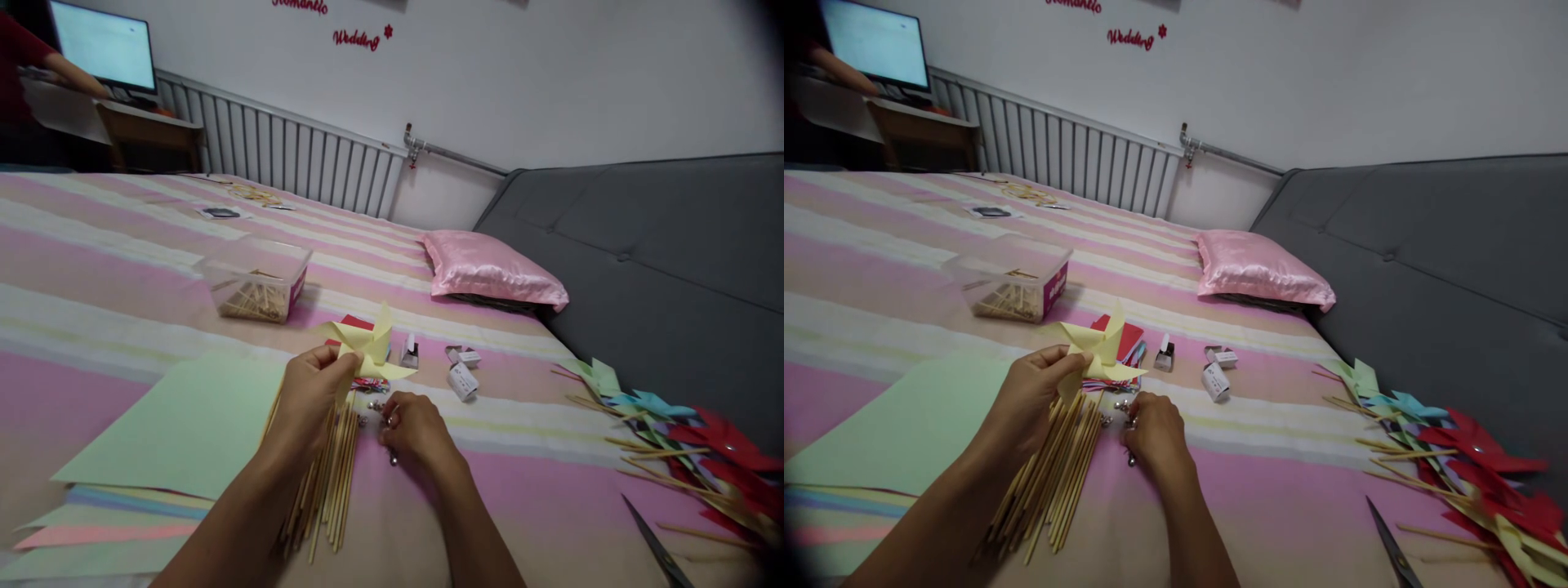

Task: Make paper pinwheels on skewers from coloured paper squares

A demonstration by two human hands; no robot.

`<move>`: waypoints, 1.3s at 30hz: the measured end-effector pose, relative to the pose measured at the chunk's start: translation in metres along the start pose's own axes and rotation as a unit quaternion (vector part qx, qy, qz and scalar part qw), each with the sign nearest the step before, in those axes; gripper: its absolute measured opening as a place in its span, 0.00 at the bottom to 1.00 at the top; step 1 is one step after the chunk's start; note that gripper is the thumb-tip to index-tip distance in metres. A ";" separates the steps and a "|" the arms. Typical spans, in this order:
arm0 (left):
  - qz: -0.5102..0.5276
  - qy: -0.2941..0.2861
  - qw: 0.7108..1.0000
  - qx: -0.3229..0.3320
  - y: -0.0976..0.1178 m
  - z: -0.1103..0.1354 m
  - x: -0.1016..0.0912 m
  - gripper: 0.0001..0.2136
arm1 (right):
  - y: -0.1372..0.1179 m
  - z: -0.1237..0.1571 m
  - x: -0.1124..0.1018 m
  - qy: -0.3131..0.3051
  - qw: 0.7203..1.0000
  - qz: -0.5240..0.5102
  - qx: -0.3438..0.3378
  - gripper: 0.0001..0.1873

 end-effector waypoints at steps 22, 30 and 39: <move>-0.017 -0.008 1.000 -0.018 -0.004 0.002 0.000 0.07 | -0.004 -0.010 -0.002 0.073 0.993 -0.082 -0.041 0.08; -0.014 0.002 1.000 -0.015 -0.001 0.002 0.001 0.07 | 0.003 -0.012 -0.018 0.073 0.980 -0.182 -0.022 0.08; -0.017 -0.007 1.000 -0.009 -0.002 0.000 0.000 0.08 | 0.017 -0.011 -0.038 0.113 0.936 -0.333 0.017 0.13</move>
Point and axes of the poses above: each hand's wrist, its own z-axis away from the middle knuckle, its own x-axis out of the palm, y = z × x, the point moved 4 cm from there along -z, towards the middle knuckle, and after that the axes turned 1 degree about z, right-handed, at the moved point
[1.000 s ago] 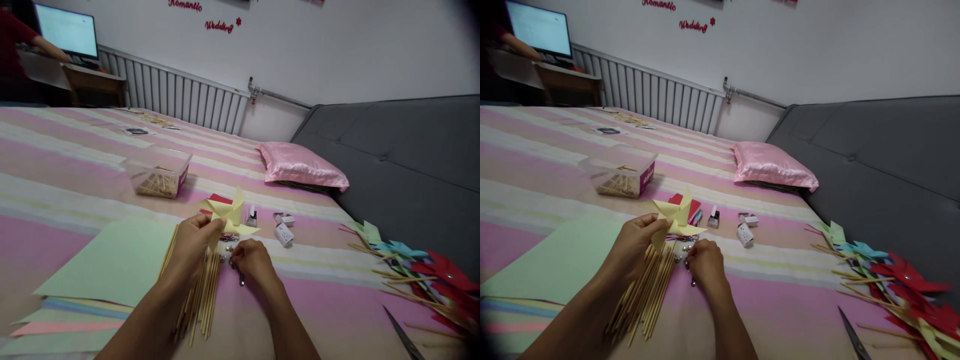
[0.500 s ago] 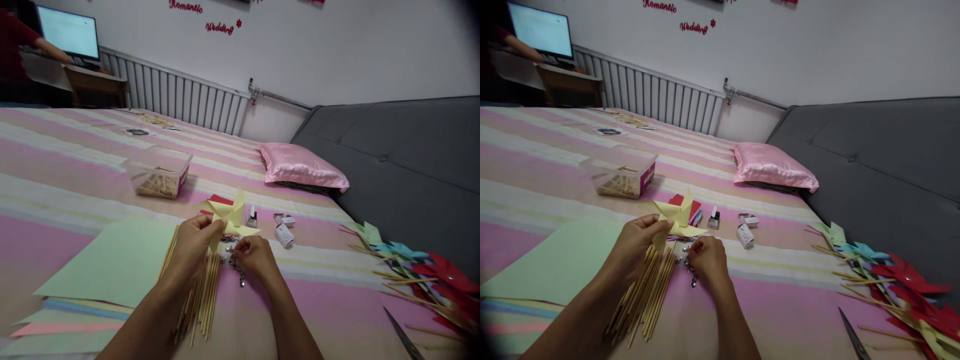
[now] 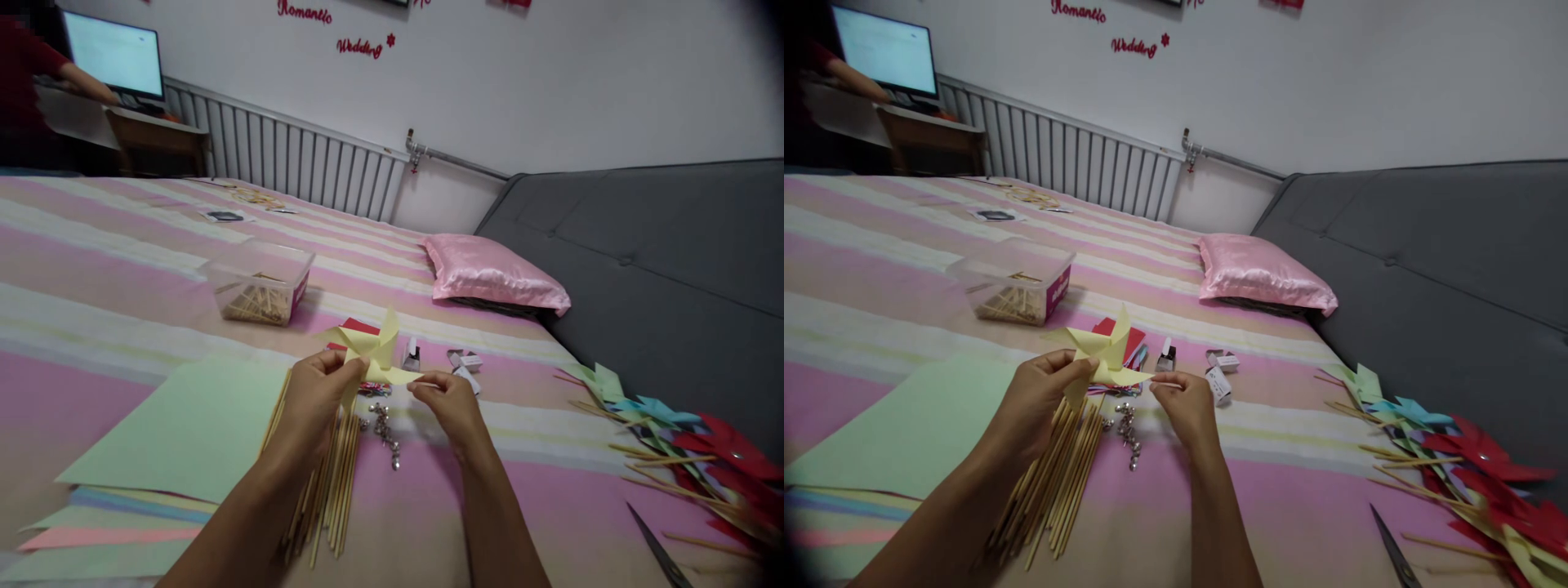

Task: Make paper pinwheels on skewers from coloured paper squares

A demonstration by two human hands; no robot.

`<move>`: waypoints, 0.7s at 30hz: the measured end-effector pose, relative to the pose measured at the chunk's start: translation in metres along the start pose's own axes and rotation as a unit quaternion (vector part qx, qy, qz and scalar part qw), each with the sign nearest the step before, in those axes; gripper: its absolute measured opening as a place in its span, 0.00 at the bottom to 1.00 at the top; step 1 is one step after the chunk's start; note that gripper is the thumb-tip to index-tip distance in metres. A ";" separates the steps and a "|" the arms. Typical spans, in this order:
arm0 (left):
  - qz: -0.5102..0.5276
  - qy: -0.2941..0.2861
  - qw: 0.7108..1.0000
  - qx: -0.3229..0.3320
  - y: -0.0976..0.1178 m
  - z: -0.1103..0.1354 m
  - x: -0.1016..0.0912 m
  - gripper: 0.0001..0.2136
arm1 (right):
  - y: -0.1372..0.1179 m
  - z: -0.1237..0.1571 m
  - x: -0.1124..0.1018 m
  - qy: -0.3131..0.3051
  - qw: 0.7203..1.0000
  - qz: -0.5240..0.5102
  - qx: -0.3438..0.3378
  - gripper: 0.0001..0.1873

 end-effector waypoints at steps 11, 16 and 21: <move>-0.021 -0.002 0.999 0.024 0.001 0.003 0.002 0.07 | -0.047 0.030 -0.030 0.132 0.945 -0.288 -0.086 0.12; -0.022 -0.026 0.999 0.015 -0.003 0.004 0.005 0.06 | -0.063 0.043 -0.018 0.051 0.951 -0.279 -0.121 0.07; -0.029 -0.029 0.999 0.017 0.000 0.008 0.008 0.06 | -0.072 0.050 -0.005 -0.003 0.961 -0.199 -0.191 0.04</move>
Point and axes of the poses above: each hand's wrist, its own z-axis away from the middle knuckle, its own x-axis out of the palm, y = z × x, the point moved 4 cm from there along -z, towards the middle knuckle, and after that the axes turned 1 degree about z, right-handed, at the moved point
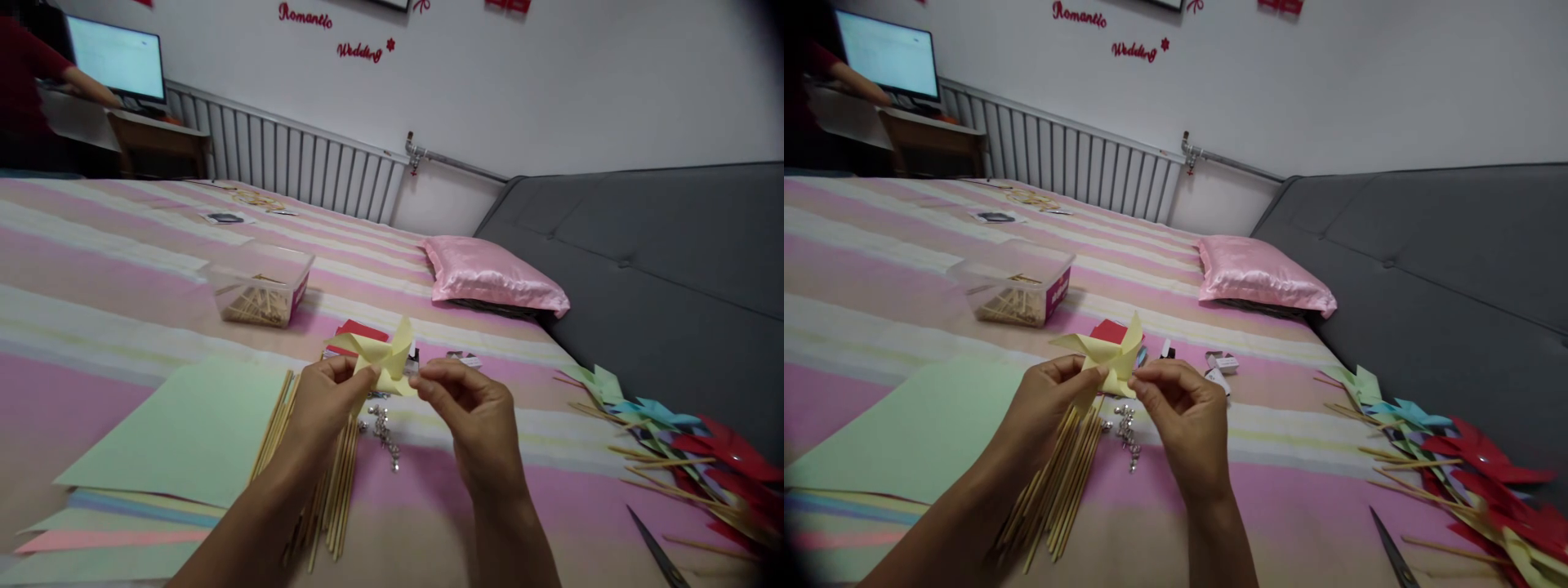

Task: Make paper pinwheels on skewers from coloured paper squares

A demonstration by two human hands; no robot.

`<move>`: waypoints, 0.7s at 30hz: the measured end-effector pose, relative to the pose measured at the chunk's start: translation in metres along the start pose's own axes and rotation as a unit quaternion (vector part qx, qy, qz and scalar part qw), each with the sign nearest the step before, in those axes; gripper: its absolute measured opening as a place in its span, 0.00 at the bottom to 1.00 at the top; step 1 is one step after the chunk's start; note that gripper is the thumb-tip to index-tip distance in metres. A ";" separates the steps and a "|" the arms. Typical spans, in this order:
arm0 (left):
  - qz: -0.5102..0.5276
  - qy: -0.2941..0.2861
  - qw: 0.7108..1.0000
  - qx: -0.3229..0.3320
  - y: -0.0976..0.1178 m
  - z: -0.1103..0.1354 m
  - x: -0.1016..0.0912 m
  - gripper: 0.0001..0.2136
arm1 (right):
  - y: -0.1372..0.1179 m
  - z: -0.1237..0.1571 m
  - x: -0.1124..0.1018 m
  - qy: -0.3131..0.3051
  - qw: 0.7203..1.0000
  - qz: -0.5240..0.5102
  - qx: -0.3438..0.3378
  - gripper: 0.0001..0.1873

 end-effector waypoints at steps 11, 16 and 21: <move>-0.051 -0.042 0.996 0.064 0.004 0.002 0.006 0.03 | -0.002 0.005 0.017 -0.018 0.981 0.181 -0.071 0.04; -0.063 -0.042 0.994 0.078 0.007 0.004 0.007 0.04 | 0.001 0.006 0.017 0.002 0.978 0.198 -0.068 0.03; -0.063 -0.038 0.994 0.076 0.006 0.004 0.006 0.05 | 0.001 0.007 0.017 0.017 0.975 0.201 -0.097 0.03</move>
Point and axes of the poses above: each hand's wrist, its own z-axis away from the middle knuckle, its own x-axis out of the palm, y = z × x, the point moved 4 cm from there along -z, towards the middle knuckle, and after that the axes turned 1 degree about z, right-handed, at the moved point
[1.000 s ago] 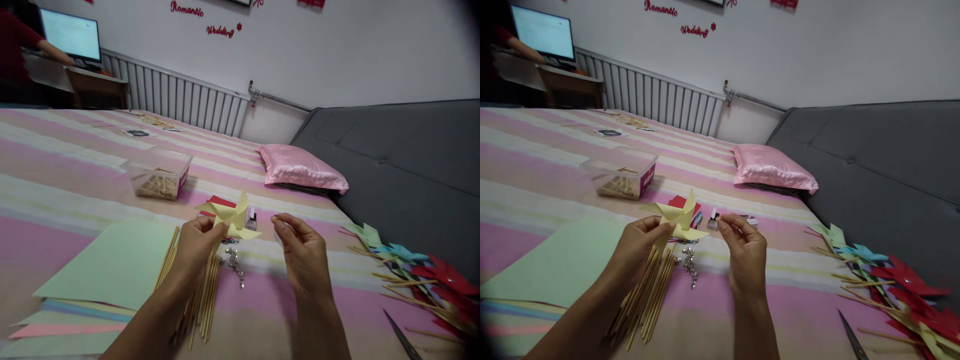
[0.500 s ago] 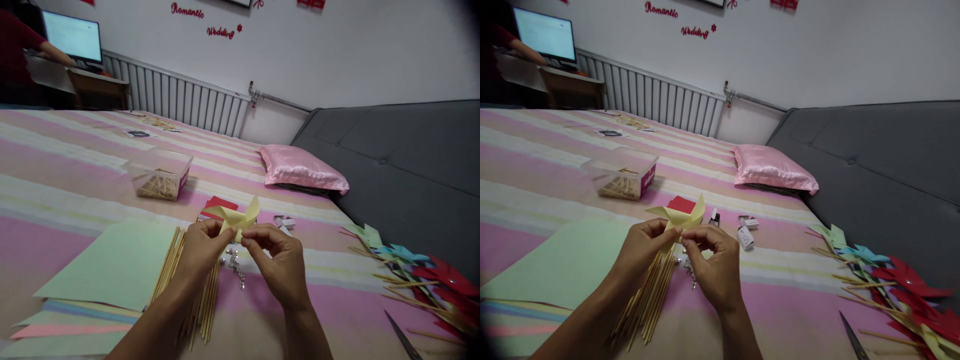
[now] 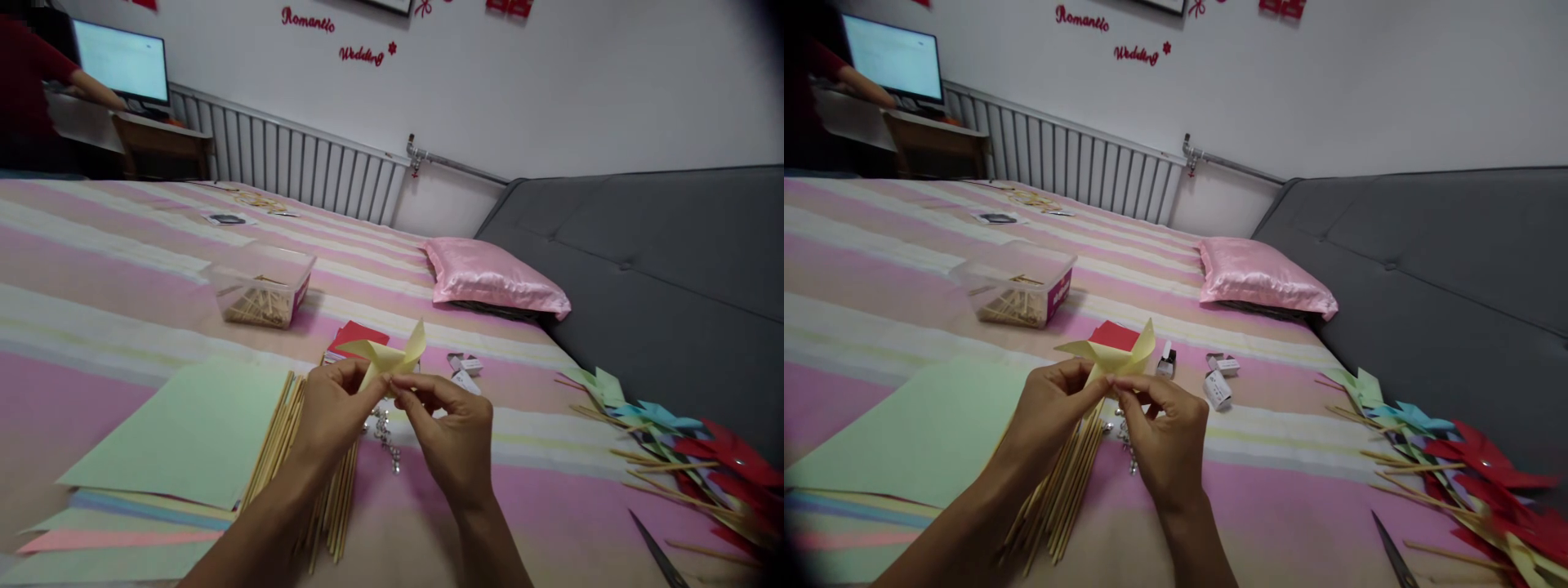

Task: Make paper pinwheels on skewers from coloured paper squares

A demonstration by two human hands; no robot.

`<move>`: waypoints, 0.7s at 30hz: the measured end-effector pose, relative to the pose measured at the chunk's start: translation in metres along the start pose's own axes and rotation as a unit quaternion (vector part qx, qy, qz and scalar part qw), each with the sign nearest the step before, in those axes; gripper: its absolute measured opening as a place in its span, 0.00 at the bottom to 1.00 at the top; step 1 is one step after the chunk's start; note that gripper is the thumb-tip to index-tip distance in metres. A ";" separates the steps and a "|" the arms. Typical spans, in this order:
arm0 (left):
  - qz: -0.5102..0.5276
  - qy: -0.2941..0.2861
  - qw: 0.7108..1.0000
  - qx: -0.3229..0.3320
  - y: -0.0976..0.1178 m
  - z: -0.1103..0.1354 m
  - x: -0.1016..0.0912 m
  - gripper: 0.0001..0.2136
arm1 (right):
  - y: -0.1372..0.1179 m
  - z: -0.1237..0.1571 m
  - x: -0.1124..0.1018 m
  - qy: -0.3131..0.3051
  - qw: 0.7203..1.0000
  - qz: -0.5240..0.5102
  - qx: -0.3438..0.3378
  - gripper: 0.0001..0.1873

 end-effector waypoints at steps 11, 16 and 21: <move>0.029 0.003 1.000 0.000 0.003 0.000 0.002 0.04 | 0.009 -0.002 0.002 0.018 0.976 -0.175 0.129 0.07; 0.014 -0.007 1.000 0.025 0.005 -0.001 0.003 0.07 | 0.011 -0.003 0.001 0.016 0.969 -0.196 0.148 0.08; -0.004 -0.004 0.999 0.033 0.003 -0.002 0.001 0.08 | 0.010 -0.003 0.001 0.016 0.970 -0.195 0.141 0.07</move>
Point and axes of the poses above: each hand's wrist, its own z-axis away from the middle knuckle, its own x-axis out of the palm, y = z × x, the point moved 4 cm from there along -z, towards the middle knuckle, and after that the axes turned 1 degree about z, right-handed, at the moved point
